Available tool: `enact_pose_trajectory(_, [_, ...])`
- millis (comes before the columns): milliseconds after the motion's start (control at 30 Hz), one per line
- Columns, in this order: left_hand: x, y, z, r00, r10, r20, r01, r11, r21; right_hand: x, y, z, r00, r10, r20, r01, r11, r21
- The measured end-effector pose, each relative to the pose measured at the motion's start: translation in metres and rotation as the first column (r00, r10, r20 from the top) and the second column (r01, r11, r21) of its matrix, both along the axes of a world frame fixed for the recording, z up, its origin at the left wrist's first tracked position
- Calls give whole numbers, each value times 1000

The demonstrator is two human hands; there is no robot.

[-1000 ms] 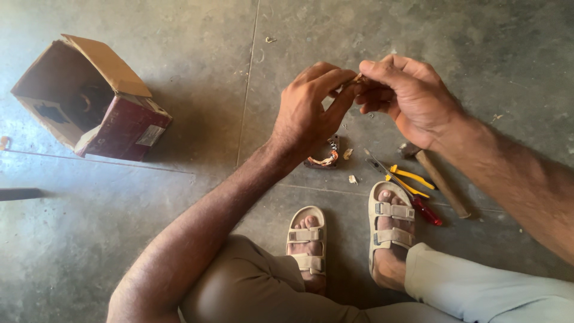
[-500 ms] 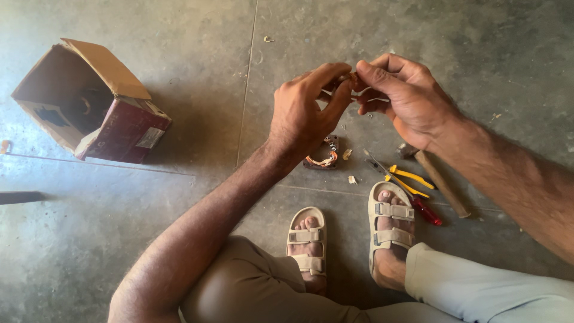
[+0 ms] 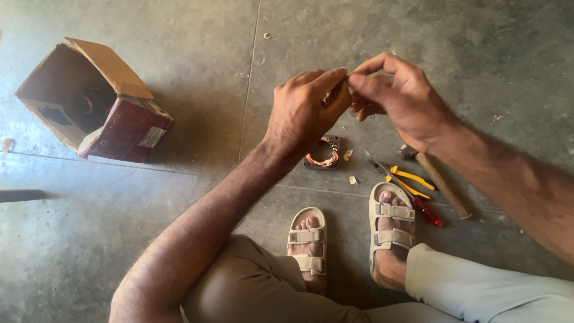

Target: The person sits on the floor and uses a hammer, pliers, and a screwdriver to break apart a small square electronic component with copper windings. They repeatedly strike the object, pry off pieces, and pull out copper wire, placing the removed wire into a nearby cardboard box.

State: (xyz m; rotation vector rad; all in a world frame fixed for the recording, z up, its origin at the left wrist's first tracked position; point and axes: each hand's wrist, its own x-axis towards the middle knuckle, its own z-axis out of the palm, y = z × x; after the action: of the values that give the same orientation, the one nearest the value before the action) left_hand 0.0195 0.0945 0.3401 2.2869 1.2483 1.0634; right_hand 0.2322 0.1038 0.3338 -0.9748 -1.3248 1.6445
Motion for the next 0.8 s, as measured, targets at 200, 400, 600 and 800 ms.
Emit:
enact_pose_trajectory(200, [1,1,-3,999,-46,14,45,996,78,-4,-2,9,955,8,295,-92,958,272])
enact_pose_trajectory(400, [6,1,-5,996,-68,51,66,996,52,1,-9,11,734,-332,593,-251,679,690])
enact_pose_trajectory(600, [9,2,-7,991,-116,72,112,992,62,6,-5,3,784,-280,554,-188,744,641])
enact_pose_trajectory(800, [9,3,-10,992,-101,72,99,994,35,7,2,0,954,-7,301,-69,968,241])
